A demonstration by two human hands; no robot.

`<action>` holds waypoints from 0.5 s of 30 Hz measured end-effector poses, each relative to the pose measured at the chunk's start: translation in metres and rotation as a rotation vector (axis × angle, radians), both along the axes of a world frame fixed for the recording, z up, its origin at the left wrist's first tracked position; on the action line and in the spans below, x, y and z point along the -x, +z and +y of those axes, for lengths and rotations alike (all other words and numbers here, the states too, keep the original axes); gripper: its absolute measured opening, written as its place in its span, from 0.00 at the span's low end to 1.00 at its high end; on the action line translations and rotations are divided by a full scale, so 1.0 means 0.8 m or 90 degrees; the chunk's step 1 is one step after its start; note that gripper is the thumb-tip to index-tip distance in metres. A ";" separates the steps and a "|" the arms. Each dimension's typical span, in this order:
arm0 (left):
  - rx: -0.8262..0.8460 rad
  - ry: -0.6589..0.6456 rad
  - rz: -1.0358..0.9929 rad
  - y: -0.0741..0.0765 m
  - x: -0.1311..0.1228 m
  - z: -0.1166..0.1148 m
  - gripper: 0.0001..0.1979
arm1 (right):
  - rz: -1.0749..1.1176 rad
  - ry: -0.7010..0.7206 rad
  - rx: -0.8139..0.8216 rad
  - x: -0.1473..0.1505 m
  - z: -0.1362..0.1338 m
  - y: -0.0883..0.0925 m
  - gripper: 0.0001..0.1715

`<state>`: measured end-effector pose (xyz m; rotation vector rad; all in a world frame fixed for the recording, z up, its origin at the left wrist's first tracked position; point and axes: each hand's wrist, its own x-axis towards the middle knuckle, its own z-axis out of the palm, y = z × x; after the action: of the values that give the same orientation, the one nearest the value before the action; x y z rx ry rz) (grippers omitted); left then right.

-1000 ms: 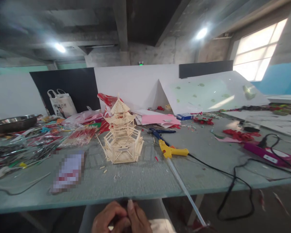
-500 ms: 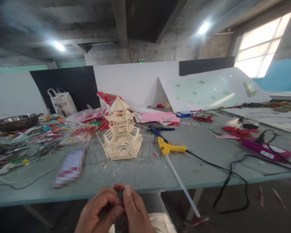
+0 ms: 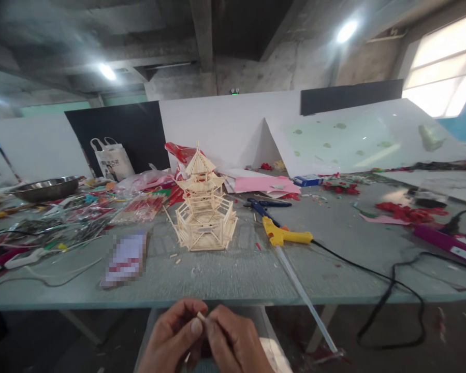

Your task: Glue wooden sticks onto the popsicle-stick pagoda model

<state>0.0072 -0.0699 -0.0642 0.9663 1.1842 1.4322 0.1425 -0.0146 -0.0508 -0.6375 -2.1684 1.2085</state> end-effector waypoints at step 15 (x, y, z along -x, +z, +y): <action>-0.105 0.362 0.307 0.061 0.047 0.017 0.13 | -0.131 -0.314 -0.521 -0.112 0.126 0.087 0.13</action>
<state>-0.0303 -0.0563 -0.0151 1.1909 1.8223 1.8179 0.2321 0.0865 0.0184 -0.8587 -2.2167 -0.0282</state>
